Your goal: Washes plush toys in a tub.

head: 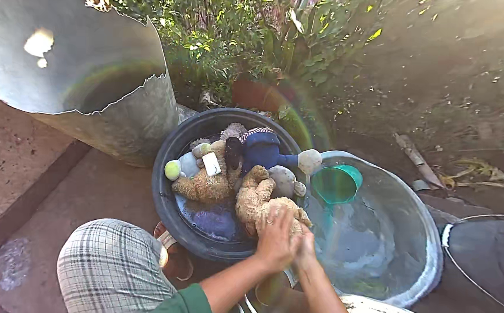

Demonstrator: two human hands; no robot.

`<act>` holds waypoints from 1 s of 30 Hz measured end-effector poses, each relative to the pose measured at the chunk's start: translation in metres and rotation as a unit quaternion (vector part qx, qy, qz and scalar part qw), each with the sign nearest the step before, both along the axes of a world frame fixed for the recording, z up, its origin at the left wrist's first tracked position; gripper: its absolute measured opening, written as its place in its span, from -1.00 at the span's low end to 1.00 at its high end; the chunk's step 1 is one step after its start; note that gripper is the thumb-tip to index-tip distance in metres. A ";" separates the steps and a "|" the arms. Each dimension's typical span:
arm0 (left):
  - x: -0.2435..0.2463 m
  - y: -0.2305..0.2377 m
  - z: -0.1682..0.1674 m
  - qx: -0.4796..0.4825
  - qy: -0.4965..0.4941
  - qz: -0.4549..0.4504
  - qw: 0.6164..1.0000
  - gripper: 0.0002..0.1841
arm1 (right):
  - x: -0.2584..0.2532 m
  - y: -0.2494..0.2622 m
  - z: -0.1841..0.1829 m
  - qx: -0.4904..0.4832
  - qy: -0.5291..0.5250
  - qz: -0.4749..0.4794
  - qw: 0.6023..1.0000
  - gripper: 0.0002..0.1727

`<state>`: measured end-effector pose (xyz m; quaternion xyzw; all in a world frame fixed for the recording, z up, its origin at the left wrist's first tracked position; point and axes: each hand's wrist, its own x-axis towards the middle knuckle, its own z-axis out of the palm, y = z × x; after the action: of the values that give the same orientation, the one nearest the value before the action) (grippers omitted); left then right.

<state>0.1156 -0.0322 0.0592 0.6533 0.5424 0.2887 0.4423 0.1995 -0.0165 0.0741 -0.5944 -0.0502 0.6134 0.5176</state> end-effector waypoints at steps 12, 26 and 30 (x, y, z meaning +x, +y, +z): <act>-0.134 0.032 -0.095 -0.296 0.343 -0.067 0.889 -0.52 | 0.022 0.007 -0.022 0.007 -0.313 0.109 0.944 -0.34; -0.134 0.033 -0.109 -0.348 0.397 -0.186 0.828 -0.28 | 0.057 -0.012 0.010 -0.023 -0.243 0.105 0.964 -0.45; -0.127 0.025 -0.115 -0.313 0.380 -0.159 0.856 -0.43 | 0.039 -0.010 -0.023 -0.002 -0.393 0.228 0.891 -0.09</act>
<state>-0.0117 -0.0069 -0.0560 0.6169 0.6185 -0.2410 0.4227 0.2388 -0.0260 0.0516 -0.7602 -0.3826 0.4306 0.3007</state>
